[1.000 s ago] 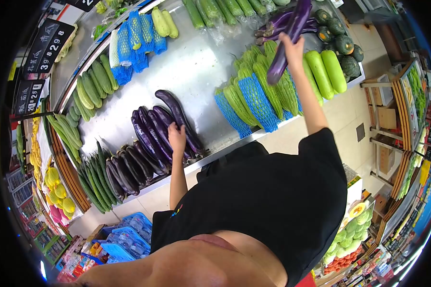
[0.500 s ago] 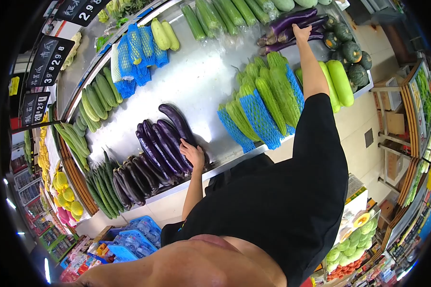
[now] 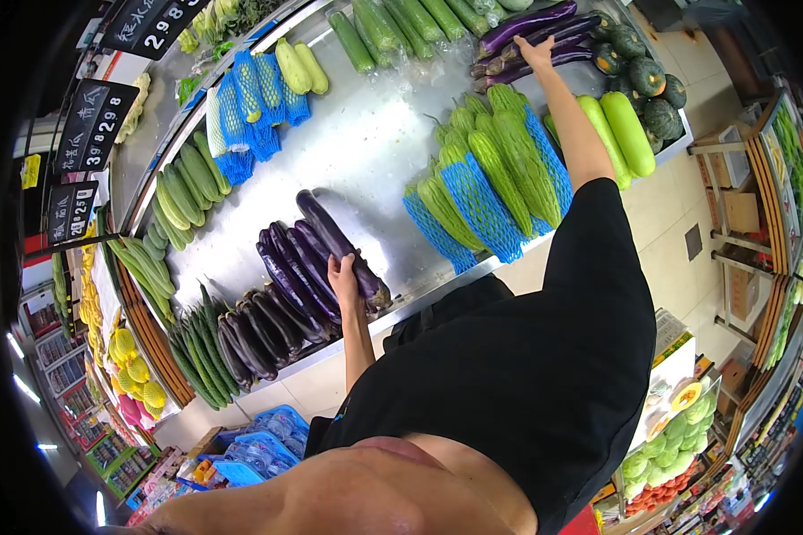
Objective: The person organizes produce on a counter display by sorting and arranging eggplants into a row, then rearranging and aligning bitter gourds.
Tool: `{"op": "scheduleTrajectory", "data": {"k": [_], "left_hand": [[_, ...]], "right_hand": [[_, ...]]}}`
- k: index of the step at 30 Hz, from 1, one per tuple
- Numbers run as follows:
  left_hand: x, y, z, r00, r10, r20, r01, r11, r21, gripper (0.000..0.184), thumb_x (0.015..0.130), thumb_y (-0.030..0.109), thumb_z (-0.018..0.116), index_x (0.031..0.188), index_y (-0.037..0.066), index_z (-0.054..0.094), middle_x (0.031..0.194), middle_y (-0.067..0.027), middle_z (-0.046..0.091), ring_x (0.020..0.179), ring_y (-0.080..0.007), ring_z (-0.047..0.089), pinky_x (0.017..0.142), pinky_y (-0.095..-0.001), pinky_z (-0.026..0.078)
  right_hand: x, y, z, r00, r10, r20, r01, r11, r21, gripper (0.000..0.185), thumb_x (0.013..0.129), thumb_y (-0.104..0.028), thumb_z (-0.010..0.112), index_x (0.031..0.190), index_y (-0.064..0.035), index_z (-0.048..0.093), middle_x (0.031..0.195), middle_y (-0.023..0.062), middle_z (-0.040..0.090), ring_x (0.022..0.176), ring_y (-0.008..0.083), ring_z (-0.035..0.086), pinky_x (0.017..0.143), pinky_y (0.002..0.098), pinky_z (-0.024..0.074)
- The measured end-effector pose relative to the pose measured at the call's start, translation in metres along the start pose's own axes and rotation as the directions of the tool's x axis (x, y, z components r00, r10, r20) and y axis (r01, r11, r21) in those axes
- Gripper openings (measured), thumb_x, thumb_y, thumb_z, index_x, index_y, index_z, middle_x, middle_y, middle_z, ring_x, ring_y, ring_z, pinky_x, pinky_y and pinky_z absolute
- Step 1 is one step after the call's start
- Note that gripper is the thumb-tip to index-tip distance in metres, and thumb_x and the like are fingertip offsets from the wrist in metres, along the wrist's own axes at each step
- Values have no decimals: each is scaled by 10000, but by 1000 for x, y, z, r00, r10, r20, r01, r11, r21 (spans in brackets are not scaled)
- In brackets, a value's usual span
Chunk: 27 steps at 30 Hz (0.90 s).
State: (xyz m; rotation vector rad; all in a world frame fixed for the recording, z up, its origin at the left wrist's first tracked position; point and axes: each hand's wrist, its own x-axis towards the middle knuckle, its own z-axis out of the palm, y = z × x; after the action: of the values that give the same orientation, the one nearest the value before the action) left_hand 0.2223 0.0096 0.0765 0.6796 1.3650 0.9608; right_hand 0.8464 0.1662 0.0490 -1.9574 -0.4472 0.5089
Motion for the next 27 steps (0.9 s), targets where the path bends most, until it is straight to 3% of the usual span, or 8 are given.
{"op": "scheduleTrajectory", "data": {"k": [2,3,6,11,15,20,25,27], "left_hand": [[-17,26,12,999,23,37,-24,1000,12,450,836,8,620,1252,-52,459,1013,-77,606,833,-134,582,755,-275,490],[-24,30,21,996,81,48,-82,996,21,495,844,13,627,1295,-52,433,1038,-85,603,854,-142,587,771,-282,498],[-44,41,52,952,290,99,-302,944,133,691,845,-15,634,1437,-49,279,1182,-104,550,1019,-169,559,916,-292,450],[-77,89,107,764,497,412,-616,753,233,711,810,20,652,1443,1,328,1262,-160,521,1178,-257,485,993,-367,411],[-69,122,97,522,613,592,-847,457,272,594,784,34,645,1355,9,483,1299,-161,552,1181,-305,501,1017,-405,378],[19,64,-11,718,644,264,-519,243,820,647,828,198,687,1373,-25,417,1353,-265,440,1222,-410,442,1025,-478,359],[36,-41,-116,958,241,-156,112,186,976,948,797,551,693,1448,-10,294,1456,-275,302,1313,-440,329,993,-597,349],[18,-64,-114,943,322,-82,52,101,994,1036,774,553,715,1482,-12,212,1521,-263,205,1378,-434,250,1027,-590,327]], "right_hand": [[-29,-21,10,992,-1,-124,-25,978,-206,1116,707,-441,783,1472,44,132,1413,318,380,1334,422,364,1103,427,332],[-38,-14,21,910,-376,-171,299,885,-358,999,707,-424,771,1415,62,262,1334,325,444,1239,449,441,1058,444,373],[-174,-66,38,703,-701,122,711,696,-104,817,803,-392,740,1372,54,360,1295,225,500,1169,338,497,1007,433,397],[-410,-107,29,370,-379,848,-113,888,446,720,910,-231,659,1433,-42,202,1227,142,563,1034,185,602,845,328,528],[-399,-121,16,715,-91,693,-364,798,480,647,832,-145,723,1308,-18,304,982,136,632,692,212,673,566,349,561],[-247,-105,-9,959,-89,269,-78,830,552,713,827,-234,689,1368,-41,265,821,112,622,538,202,605,464,344,501],[-74,-60,-8,939,-189,-289,236,962,135,1106,705,-291,770,1464,74,53,1311,298,470,1214,346,494,1036,367,382],[-39,-62,-9,946,-149,-288,156,988,2,1132,696,-337,784,1490,-38,35,1377,389,358,1255,470,437,1068,442,356]]}}
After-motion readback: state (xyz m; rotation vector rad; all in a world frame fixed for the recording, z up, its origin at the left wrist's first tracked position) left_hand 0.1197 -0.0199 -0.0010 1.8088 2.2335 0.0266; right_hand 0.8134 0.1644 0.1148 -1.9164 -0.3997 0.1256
